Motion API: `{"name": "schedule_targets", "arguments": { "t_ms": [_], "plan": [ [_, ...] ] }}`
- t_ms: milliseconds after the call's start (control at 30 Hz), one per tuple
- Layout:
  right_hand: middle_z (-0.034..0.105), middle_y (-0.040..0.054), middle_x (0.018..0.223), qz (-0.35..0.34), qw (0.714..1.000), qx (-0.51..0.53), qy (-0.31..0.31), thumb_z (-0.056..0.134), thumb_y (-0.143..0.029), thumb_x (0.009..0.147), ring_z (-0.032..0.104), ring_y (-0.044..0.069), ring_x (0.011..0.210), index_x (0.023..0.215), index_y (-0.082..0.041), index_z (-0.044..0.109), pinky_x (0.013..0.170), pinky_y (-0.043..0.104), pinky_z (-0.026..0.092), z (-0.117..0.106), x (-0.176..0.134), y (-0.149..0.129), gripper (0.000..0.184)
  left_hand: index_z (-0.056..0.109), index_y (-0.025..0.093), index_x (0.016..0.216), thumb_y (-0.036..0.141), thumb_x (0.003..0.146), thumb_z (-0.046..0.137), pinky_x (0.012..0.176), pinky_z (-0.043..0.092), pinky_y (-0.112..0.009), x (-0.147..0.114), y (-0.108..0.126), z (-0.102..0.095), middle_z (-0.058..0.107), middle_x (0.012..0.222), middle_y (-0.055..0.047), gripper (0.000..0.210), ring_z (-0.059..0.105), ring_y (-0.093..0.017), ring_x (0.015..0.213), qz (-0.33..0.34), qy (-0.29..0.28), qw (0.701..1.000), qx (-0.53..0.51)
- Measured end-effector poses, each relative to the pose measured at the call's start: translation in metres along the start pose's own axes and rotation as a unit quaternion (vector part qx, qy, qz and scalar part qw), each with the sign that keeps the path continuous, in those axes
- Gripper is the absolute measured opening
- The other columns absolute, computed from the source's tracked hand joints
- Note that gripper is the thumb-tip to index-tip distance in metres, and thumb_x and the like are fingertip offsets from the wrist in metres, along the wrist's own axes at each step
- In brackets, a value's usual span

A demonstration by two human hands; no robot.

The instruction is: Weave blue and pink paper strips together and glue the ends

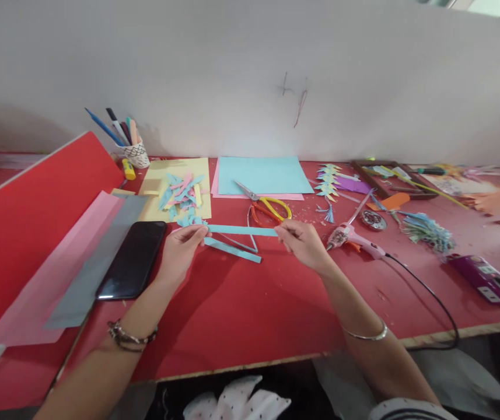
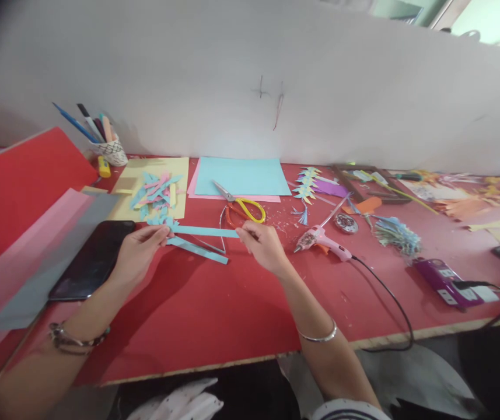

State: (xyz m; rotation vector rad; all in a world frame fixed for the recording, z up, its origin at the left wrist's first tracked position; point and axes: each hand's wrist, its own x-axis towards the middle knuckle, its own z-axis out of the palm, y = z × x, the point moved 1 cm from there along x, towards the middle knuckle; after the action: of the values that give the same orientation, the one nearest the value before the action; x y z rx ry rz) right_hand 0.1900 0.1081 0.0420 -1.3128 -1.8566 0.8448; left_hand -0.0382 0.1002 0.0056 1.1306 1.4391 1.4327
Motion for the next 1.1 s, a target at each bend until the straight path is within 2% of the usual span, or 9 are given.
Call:
{"name": "schedule_targets", "arguments": {
  "t_ms": [167, 400, 567, 667, 800, 900, 967, 1033, 1100],
  "plan": [
    [0.031, -0.0068, 0.043, -0.034, 0.999, -0.033, 0.006, 0.041, -0.035, 0.079, 0.031, 0.006, 0.040, 0.052, -0.019, 0.036, 0.044, 0.020, 0.025, -0.002, 0.001, -0.003, 0.032, 0.064, 0.015, 0.063, 0.036, 0.058, 0.058, 0.057, 0.043, -0.025, -0.001, 0.004, 0.000, 0.058, 0.053, 0.001, 0.023, 0.048, -0.010, 0.051, 0.009, 0.011, 1.000, 0.011],
    [0.034, -0.0063, 0.044, -0.046, 0.999, 0.001, 0.005, 0.041, -0.040, 0.077, 0.032, 0.006, 0.042, 0.052, -0.019, 0.038, 0.045, 0.020, 0.027, -0.001, -0.001, -0.001, 0.033, 0.063, 0.016, 0.056, 0.034, 0.057, 0.059, 0.053, 0.043, -0.023, -0.014, 0.028, -0.008, 0.058, 0.049, 0.001, 0.018, 0.047, -0.010, 0.048, 0.028, -0.004, 0.999, 0.031],
    [0.035, -0.0068, 0.041, 0.017, 0.999, 0.044, 0.005, 0.038, -0.048, 0.076, 0.033, 0.006, 0.038, 0.054, -0.019, 0.040, 0.042, 0.019, 0.028, 0.005, 0.000, -0.003, 0.036, 0.066, 0.017, 0.062, 0.039, 0.057, 0.058, 0.054, 0.045, -0.024, -0.029, 0.038, -0.032, 0.064, 0.057, -0.003, 0.025, 0.054, -0.014, 0.054, 0.012, -0.064, 0.991, 0.121],
    [0.036, -0.0064, 0.039, 0.039, 0.998, 0.040, 0.018, 0.033, -0.048, 0.079, 0.036, 0.007, 0.037, 0.058, -0.020, 0.041, 0.038, 0.019, 0.027, 0.008, 0.008, -0.004, 0.036, 0.067, 0.018, 0.079, 0.044, 0.063, 0.053, 0.060, 0.046, -0.025, -0.035, 0.035, -0.055, 0.068, 0.075, -0.006, 0.034, 0.060, -0.018, 0.067, 0.022, -0.052, 0.976, 0.210],
    [0.038, -0.0058, 0.040, 0.064, 0.997, 0.012, 0.028, 0.028, -0.042, 0.082, 0.035, 0.007, 0.034, 0.061, -0.019, 0.045, 0.037, 0.019, 0.030, 0.018, 0.019, 0.003, 0.035, 0.062, 0.017, 0.095, 0.044, 0.069, 0.041, 0.067, 0.047, -0.030, -0.040, 0.029, -0.091, 0.066, 0.090, -0.010, 0.042, 0.061, -0.024, 0.078, 0.023, -0.001, 0.926, 0.377],
    [0.053, 0.0003, 0.057, 0.062, 0.997, -0.019, 0.048, 0.029, -0.037, 0.083, 0.048, 0.011, 0.046, 0.082, -0.016, 0.052, 0.048, 0.025, 0.041, 0.028, 0.020, 0.006, 0.031, 0.051, 0.007, 0.112, 0.038, 0.073, 0.035, 0.081, 0.043, -0.043, -0.048, 0.024, -0.114, 0.055, 0.112, -0.022, 0.052, 0.051, -0.036, 0.104, 0.023, 0.021, 0.828, 0.560],
    [0.059, 0.0084, 0.084, 0.031, 0.995, -0.062, 0.069, 0.035, -0.033, 0.081, 0.056, 0.018, 0.071, 0.102, -0.016, 0.050, 0.065, 0.033, 0.045, 0.032, 0.015, 0.004, 0.031, 0.045, 0.001, 0.117, 0.038, 0.078, 0.028, 0.084, 0.038, -0.051, -0.057, 0.018, -0.127, 0.044, 0.122, -0.028, 0.056, 0.041, -0.042, 0.113, 0.006, 0.035, 0.775, 0.632],
    [0.054, 0.0142, 0.106, -0.040, 0.985, -0.161, 0.054, 0.042, -0.030, 0.079, 0.051, 0.024, 0.096, 0.115, -0.016, 0.046, 0.081, 0.040, 0.041, 0.036, 0.006, -0.003, 0.038, 0.041, 0.000, 0.120, 0.039, 0.079, 0.026, 0.088, 0.036, -0.049, -0.064, 0.010, -0.137, 0.040, 0.125, -0.029, 0.058, 0.036, -0.041, 0.118, -0.016, 0.028, 0.765, 0.643],
    [0.048, 0.0161, 0.116, -0.128, 0.952, -0.276, -0.018, 0.046, -0.030, 0.079, 0.044, 0.028, 0.107, 0.118, -0.015, 0.047, 0.089, 0.044, 0.037, 0.041, -0.005, -0.009, 0.042, 0.041, 0.001, 0.120, 0.041, 0.080, 0.025, 0.087, 0.038, -0.047, -0.068, 0.002, -0.147, 0.041, 0.125, -0.028, 0.058, 0.039, -0.039, 0.117, -0.043, 0.047, 0.770, 0.635]
  ]
}}
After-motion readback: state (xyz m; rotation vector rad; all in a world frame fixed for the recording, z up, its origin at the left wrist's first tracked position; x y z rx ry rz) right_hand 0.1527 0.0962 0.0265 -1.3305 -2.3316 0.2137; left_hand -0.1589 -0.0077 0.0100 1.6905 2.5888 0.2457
